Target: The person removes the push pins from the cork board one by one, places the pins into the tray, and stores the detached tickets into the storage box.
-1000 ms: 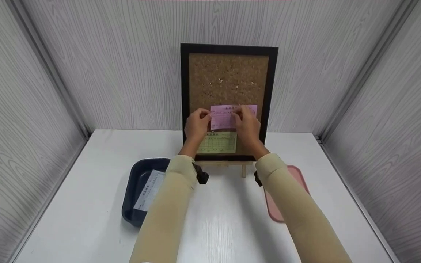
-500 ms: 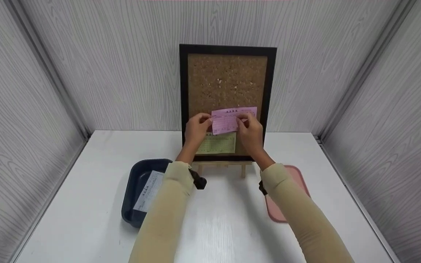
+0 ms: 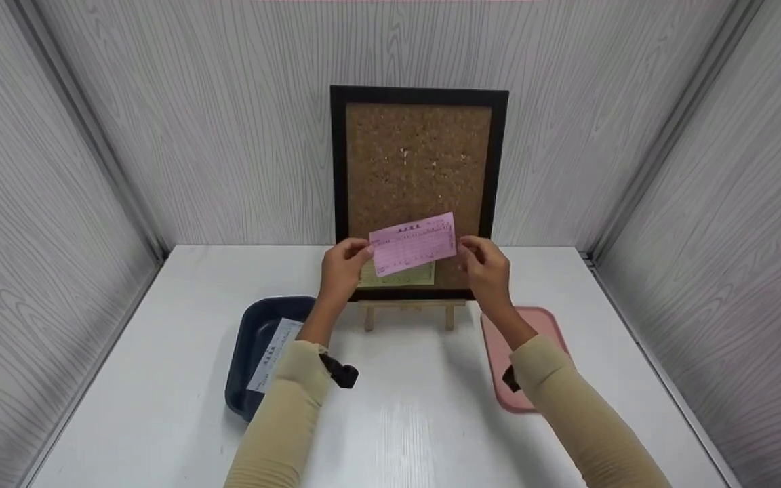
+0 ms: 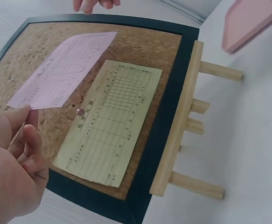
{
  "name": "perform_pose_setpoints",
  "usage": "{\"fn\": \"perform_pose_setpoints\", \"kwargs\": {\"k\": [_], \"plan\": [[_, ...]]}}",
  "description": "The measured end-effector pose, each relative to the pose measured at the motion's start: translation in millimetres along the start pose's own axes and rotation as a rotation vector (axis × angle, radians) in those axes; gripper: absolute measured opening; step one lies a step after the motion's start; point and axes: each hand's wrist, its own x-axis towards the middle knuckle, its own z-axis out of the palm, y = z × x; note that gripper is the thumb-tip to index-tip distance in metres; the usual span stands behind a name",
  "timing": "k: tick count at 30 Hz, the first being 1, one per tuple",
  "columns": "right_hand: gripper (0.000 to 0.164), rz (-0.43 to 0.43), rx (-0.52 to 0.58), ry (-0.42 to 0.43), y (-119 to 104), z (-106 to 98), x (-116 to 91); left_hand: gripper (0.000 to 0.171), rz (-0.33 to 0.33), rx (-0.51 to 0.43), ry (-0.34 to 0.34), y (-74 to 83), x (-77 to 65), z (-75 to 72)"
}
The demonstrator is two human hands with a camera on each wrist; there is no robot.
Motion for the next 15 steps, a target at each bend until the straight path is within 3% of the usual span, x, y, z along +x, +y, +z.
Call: {"fn": "perform_pose_setpoints", "kwargs": {"k": [6, 15], "plan": [[0.016, 0.079, 0.069, -0.017, -5.3, -18.6, -24.1, 0.022, -0.016, -0.050, 0.005, -6.0, -23.5, -16.1], [0.018, 0.257, 0.071, -0.038, -29.9, -45.6, -55.6, 0.021, -0.121, -0.054, 0.052, -9.8, -60.5, -43.0]]}}
